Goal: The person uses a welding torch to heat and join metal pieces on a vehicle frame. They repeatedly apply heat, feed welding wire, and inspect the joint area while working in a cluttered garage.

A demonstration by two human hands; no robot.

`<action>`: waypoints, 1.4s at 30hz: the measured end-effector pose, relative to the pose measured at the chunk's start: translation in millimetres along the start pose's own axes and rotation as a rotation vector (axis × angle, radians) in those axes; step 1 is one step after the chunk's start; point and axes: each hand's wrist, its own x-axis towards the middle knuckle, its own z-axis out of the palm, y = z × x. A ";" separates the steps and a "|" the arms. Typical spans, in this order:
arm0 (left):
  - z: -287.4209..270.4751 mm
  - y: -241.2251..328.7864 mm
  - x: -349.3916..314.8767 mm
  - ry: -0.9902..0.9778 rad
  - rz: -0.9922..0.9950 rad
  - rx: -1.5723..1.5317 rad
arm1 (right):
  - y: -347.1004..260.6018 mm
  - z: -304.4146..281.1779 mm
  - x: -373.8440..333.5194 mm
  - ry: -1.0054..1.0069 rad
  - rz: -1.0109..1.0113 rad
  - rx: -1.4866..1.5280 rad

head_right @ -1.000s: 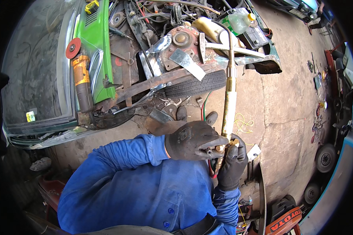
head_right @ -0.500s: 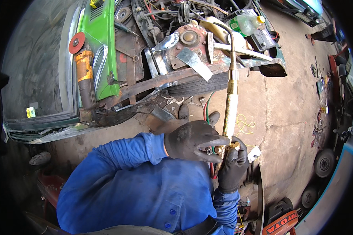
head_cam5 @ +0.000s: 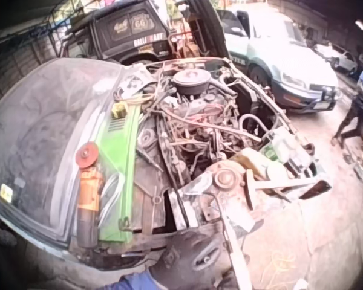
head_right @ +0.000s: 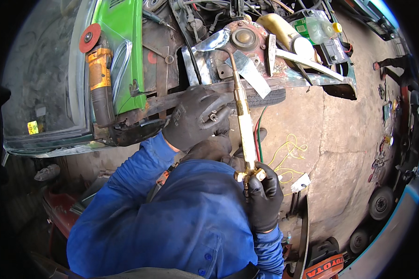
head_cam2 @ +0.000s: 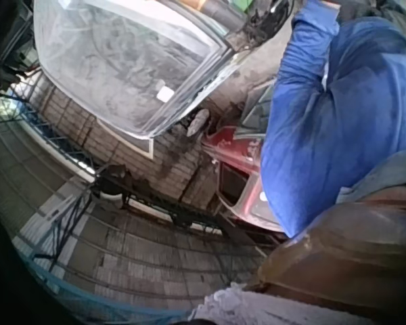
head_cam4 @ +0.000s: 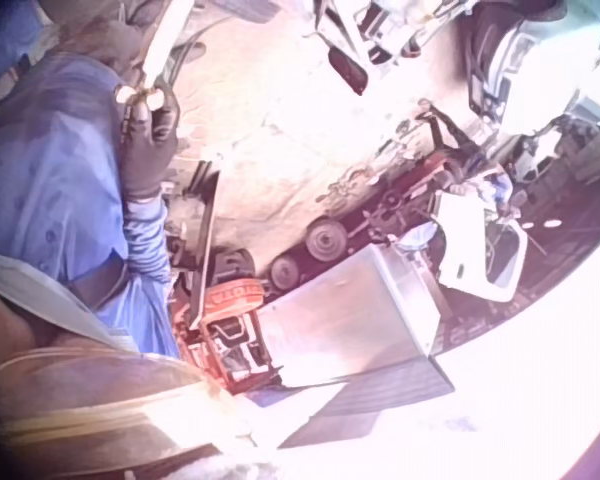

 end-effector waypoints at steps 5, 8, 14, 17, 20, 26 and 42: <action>7.1 -30.0 0.6 0.026 0.031 0.034 | -7.3 11.4 5.5 -0.035 0.085 0.013; 9.2 -37.3 -1.1 0.039 0.022 -0.039 | -20.6 11.2 7.9 -0.027 0.112 -0.027; 7.9 -38.1 -2.2 0.104 -0.028 -0.147 | -62.7 -12.7 4.9 0.023 0.030 -0.107; 9.4 -34.6 -2.6 0.187 -0.030 -0.135 | -86.5 -31.9 -0.4 0.085 -0.029 -0.150; 9.6 -33.1 -2.0 0.180 -0.036 -0.142 | -112.0 -58.4 0.3 0.085 -0.019 -0.207; 13.0 -10.7 2.1 0.228 -0.098 -0.088 | -139.8 -106.0 32.1 0.056 -0.105 -0.308; 122.2 151.1 119.5 0.708 -0.550 -0.537 | -273.0 -234.2 214.6 -0.531 -0.158 -0.554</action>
